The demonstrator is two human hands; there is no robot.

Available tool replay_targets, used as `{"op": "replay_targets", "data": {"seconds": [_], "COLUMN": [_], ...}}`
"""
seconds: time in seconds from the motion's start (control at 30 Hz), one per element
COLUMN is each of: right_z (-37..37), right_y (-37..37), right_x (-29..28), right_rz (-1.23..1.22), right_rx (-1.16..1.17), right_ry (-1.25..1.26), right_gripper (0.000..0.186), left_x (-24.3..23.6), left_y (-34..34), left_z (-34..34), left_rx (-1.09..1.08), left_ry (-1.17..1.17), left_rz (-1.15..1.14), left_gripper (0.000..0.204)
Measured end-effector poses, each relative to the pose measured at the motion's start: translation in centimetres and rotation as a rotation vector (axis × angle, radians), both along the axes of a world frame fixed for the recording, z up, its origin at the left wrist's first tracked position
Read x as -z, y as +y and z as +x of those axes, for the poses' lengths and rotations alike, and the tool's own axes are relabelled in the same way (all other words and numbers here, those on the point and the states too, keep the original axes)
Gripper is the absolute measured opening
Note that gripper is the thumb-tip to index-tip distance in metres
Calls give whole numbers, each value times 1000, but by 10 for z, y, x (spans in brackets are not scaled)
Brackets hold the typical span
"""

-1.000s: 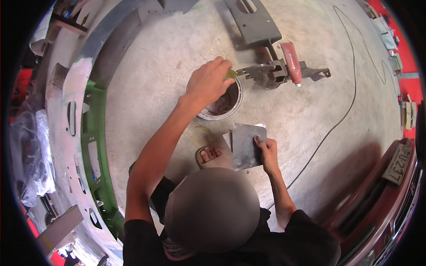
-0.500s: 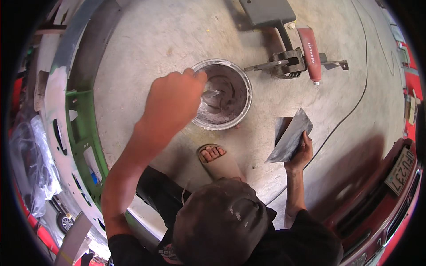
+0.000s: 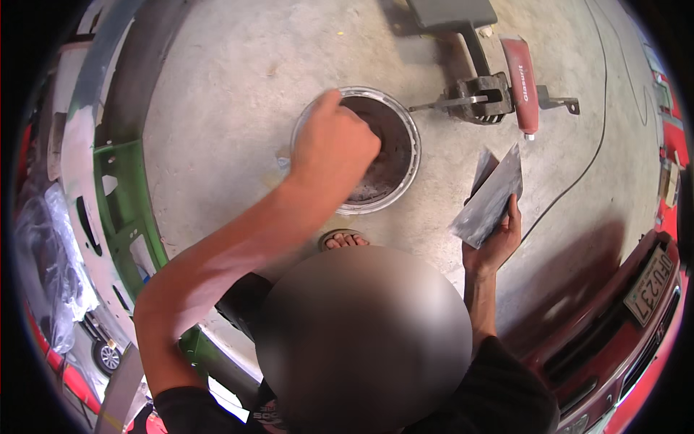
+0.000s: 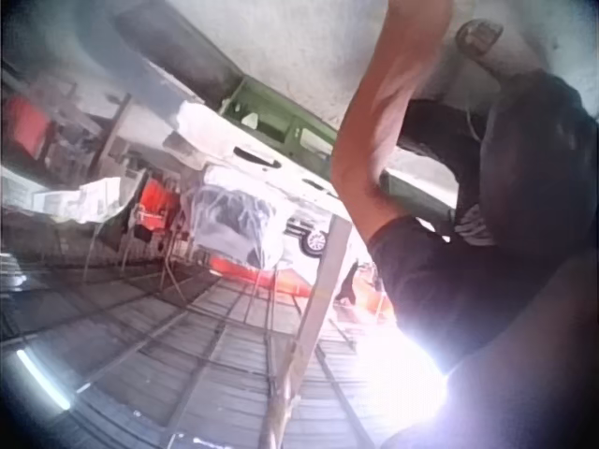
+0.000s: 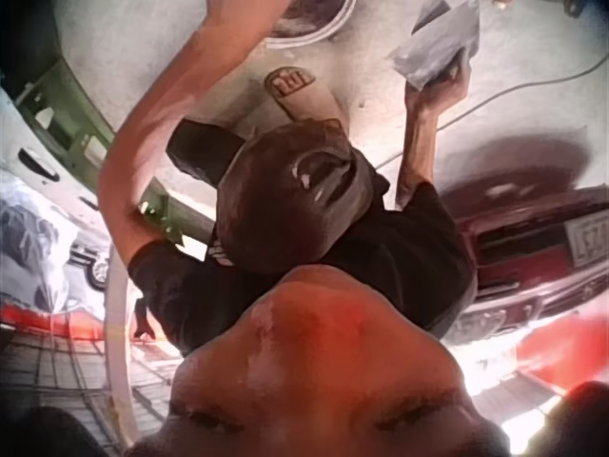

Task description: Mixing and applying automotive body filler (bondo) to a car bumper.

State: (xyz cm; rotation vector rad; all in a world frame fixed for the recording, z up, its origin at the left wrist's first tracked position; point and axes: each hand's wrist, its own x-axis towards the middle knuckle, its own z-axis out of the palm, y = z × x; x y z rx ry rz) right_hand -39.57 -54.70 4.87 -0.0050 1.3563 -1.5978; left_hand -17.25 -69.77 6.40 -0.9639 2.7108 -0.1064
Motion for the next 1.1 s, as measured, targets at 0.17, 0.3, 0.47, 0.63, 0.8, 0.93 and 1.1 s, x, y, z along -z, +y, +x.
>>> {"op": "replay_targets", "data": {"seconds": [0.17,0.3,0.47,0.63,0.8,0.93,1.1], "right_z": [6,14,45,73,88,95,101], "right_y": [-18,-31,-63,-82,-86,-85,-87], "right_x": [-19,-21,-29,-20,-9,-2,3], "right_rz": [-19,-148,-303,-382,-401,-401,-402], "right_rx": [158,290,364,409,373,319,270], "right_ry": [-10,27,69,77,154,174,141], "right_gripper": [38,38,40,43,46,55,51], "left_x": [-28,-18,-10,-6,-14,-4,-6], "left_y": [-17,-17,-20,-17,-11,-7,-9], "left_z": [26,25,16,25,26,20,23], "left_rx": [-48,-31,-5,-12,6,29,-87], "left_ry": [156,232,121,216,228,244,201], "left_rz": [-230,-318,-312,-295,-217,-163,-171], "left_gripper": [4,11,11,12,14,13,10]}}
